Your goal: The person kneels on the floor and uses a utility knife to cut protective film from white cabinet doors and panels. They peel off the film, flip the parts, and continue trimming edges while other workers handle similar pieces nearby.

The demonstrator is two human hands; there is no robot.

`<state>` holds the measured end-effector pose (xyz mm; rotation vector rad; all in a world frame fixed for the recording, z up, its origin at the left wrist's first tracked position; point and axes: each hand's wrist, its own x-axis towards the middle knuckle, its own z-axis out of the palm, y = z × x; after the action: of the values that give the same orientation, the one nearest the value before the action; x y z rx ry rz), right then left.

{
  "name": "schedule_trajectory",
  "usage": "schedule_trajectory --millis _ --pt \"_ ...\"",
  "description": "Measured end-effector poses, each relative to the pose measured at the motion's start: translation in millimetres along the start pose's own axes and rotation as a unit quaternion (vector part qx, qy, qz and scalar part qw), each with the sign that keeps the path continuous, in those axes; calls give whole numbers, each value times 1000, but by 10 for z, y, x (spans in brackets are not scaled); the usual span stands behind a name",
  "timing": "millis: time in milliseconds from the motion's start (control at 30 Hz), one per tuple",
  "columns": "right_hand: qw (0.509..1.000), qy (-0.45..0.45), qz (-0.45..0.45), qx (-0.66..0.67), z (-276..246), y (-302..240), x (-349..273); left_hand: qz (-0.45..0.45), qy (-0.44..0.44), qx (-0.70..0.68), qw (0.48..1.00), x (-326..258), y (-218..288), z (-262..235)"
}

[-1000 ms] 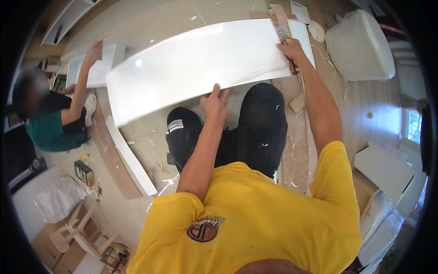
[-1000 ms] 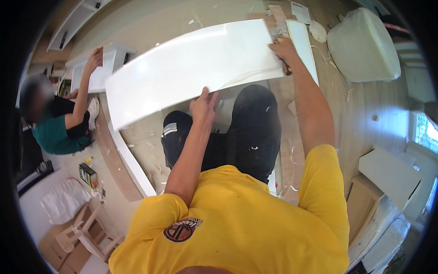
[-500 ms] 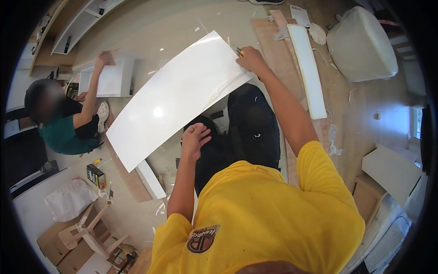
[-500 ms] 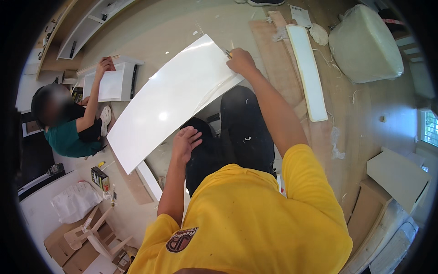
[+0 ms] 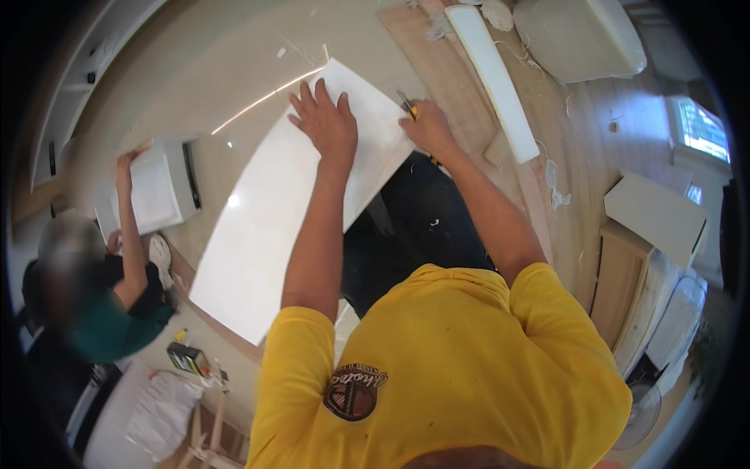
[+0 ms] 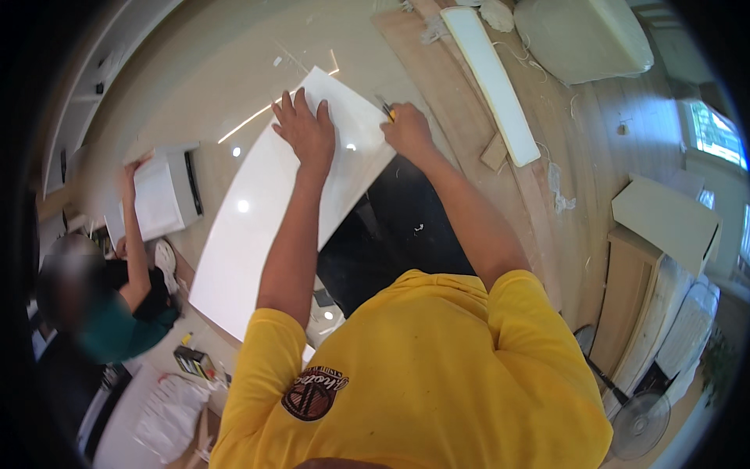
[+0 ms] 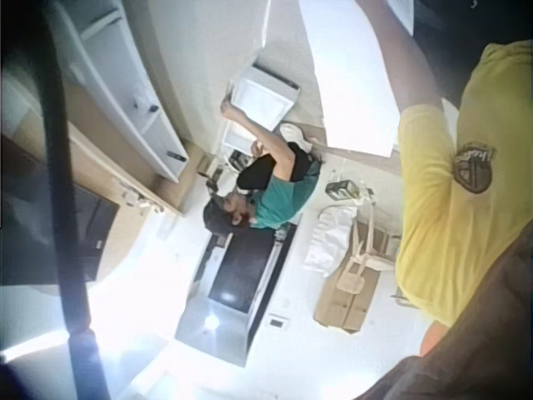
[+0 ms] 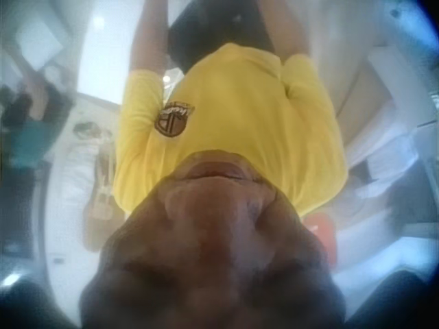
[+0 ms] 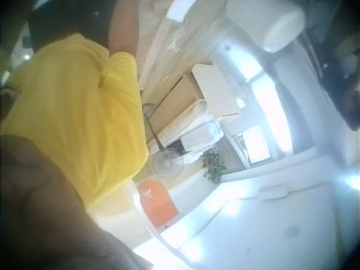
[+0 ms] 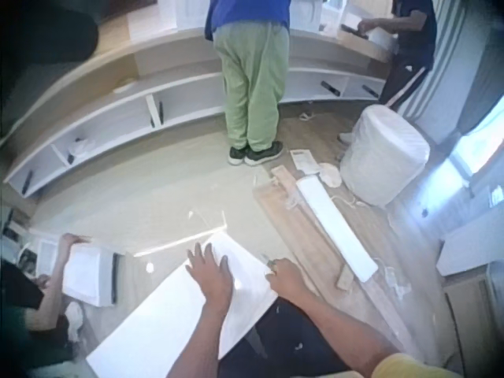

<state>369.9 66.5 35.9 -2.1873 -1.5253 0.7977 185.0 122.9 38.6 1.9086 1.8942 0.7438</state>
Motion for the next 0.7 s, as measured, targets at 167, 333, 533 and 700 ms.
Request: schedule_trajectory --millis 167,333,533,700 --pt "999 20 27 16 -59 -245 167 -1 -35 48 998 198 -197 239" --pt "996 -60 27 64 169 -706 433 -14 -100 124 987 117 -228 158" --pt "988 -61 43 135 18 -835 250 -52 -120 138 982 215 -169 211" --pt "982 -46 82 161 -49 -937 320 -68 -130 157 977 219 -191 248"
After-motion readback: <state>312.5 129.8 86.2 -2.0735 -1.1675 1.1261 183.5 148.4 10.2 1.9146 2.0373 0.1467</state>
